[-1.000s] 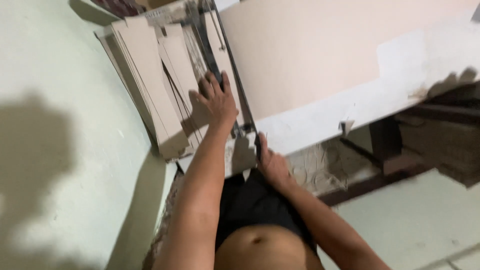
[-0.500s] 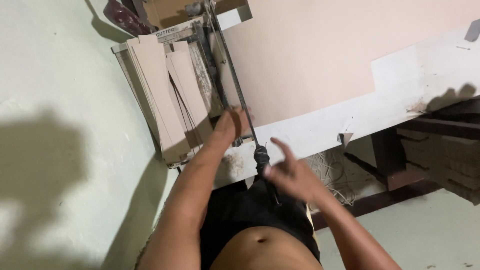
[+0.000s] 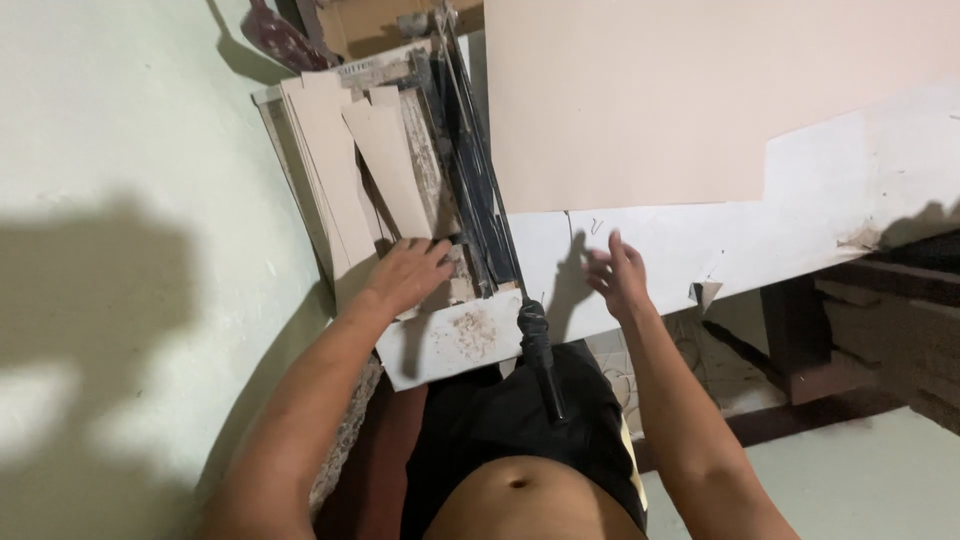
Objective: The person uses a manual paper cutter to slice a large sheet of cardboard into smaller strips. They repeatedly align the cardboard against the machine's guide, press down the cutting lever, and remove the cut pieces.
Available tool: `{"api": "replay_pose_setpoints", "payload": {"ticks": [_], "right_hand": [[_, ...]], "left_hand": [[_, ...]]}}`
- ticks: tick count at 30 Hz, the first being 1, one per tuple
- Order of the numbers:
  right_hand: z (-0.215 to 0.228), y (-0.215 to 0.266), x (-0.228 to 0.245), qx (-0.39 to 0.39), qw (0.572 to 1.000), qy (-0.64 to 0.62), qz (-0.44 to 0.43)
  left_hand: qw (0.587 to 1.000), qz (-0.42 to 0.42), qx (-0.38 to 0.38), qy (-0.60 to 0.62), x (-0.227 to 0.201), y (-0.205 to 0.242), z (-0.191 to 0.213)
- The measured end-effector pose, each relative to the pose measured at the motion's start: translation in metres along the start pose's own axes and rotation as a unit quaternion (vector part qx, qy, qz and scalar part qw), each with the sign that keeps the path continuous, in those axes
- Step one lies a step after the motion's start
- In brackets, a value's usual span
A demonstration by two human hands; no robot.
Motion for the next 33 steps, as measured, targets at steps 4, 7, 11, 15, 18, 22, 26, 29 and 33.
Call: {"api": "replay_pose_setpoints", "payload": {"ticks": [4,7,11,15,18,22,26,29,33], "right_hand": [[-0.038,-0.026,0.019,0.048,0.996,-0.072,-0.005],[-0.031,-0.049,0.008,0.033,0.988,-0.153,0.018],[0.006,0.006,0.002,-0.004,0.994,-0.105,0.037],[0.015,0.008,-0.038,0.036,0.997,-0.05,0.041],[-0.008,0.001,-0.031,0.056,0.996,-0.011,0.07],[-0.028,-0.006,-0.02,0.073,0.992,0.035,0.092],[-0.027,-0.01,-0.019,0.085,0.99,0.067,0.091],[-0.026,-0.002,-0.006,0.115,0.976,0.176,0.052],[-0.072,0.091,0.106,0.198,0.854,0.459,0.145]], "left_hand": [[1.0,0.021,0.0,-0.003,-0.008,0.001,0.007],[0.999,0.025,0.035,0.0,-0.017,0.009,0.034],[0.997,0.037,0.063,0.013,-0.017,0.009,0.031],[0.994,0.081,0.018,0.071,-0.016,0.004,0.039],[0.982,0.141,-0.033,0.124,-0.019,-0.017,0.05],[0.945,0.258,0.013,0.199,-0.021,-0.046,0.07],[0.923,0.346,0.089,0.141,-0.032,-0.08,0.078],[0.916,0.371,0.121,0.096,-0.033,-0.1,0.063],[0.915,0.371,0.111,0.116,-0.031,-0.112,0.052]]}}
Point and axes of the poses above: each hand's wrist, its own y-axis away from the middle knuckle, its own z-axis out of the back of the hand, x = y × z, the point moved 1 cm from there along -y, towards the middle knuckle, and after that the axes turned 13 degrees about z, right-handed, at the moved point
